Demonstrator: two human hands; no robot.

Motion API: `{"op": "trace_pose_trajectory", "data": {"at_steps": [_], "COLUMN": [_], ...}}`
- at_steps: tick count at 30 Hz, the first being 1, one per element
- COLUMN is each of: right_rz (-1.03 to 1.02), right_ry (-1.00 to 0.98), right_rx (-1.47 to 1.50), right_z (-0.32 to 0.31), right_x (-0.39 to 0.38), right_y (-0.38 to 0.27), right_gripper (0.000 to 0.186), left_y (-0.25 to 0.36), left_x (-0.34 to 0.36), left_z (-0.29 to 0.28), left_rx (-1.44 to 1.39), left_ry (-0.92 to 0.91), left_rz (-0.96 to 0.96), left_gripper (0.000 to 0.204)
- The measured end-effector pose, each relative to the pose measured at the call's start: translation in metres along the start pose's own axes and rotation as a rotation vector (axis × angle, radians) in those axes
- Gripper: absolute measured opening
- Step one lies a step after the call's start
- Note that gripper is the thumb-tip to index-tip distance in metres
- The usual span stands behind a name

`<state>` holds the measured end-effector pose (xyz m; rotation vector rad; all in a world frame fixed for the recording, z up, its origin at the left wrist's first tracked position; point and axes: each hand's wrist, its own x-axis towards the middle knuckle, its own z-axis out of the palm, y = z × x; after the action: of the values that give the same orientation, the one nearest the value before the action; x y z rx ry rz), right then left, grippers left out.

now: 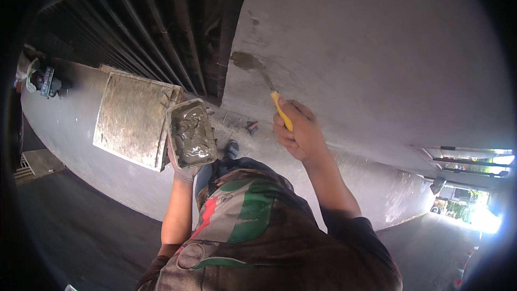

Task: The person scoops plaster from a container with a trowel and applies it to a vertical wall surface, smoothing the material in repeated strokes. The person works near a metal gate and a wooden stool in a covered outdoor area.

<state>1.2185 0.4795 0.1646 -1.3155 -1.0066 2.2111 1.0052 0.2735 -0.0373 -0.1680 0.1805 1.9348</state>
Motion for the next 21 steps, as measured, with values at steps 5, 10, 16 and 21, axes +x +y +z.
{"op": "trace_pose_trajectory", "data": {"at_steps": [5, 10, 16, 21], "right_rz": [0.076, 0.077, 0.021, -0.018], "right_ry": [-0.027, -0.055, 0.001, 0.005], "right_rx": [0.002, 0.095, 0.159, 0.151], "right_z": [0.008, 0.012, 0.009, 0.001], "right_x": [0.021, 0.082, 0.088, 0.071], "right_y": [0.024, 0.046, 0.031, 0.005], "right_gripper": [0.035, 0.033, 0.033, 0.035], "left_y": [0.002, 0.007, 0.007, 0.006], "left_x": [-0.003, -0.002, -0.008, -0.009], "left_z": [-0.001, -0.007, -0.006, 0.006], "left_rx": [0.060, 0.133, 0.143, 0.094], "left_ry": [0.008, 0.040, 0.110, 0.182], "left_rz": [0.008, -0.015, 0.011, 0.023], "left_gripper": [0.083, 0.084, 0.082, 0.075]}}
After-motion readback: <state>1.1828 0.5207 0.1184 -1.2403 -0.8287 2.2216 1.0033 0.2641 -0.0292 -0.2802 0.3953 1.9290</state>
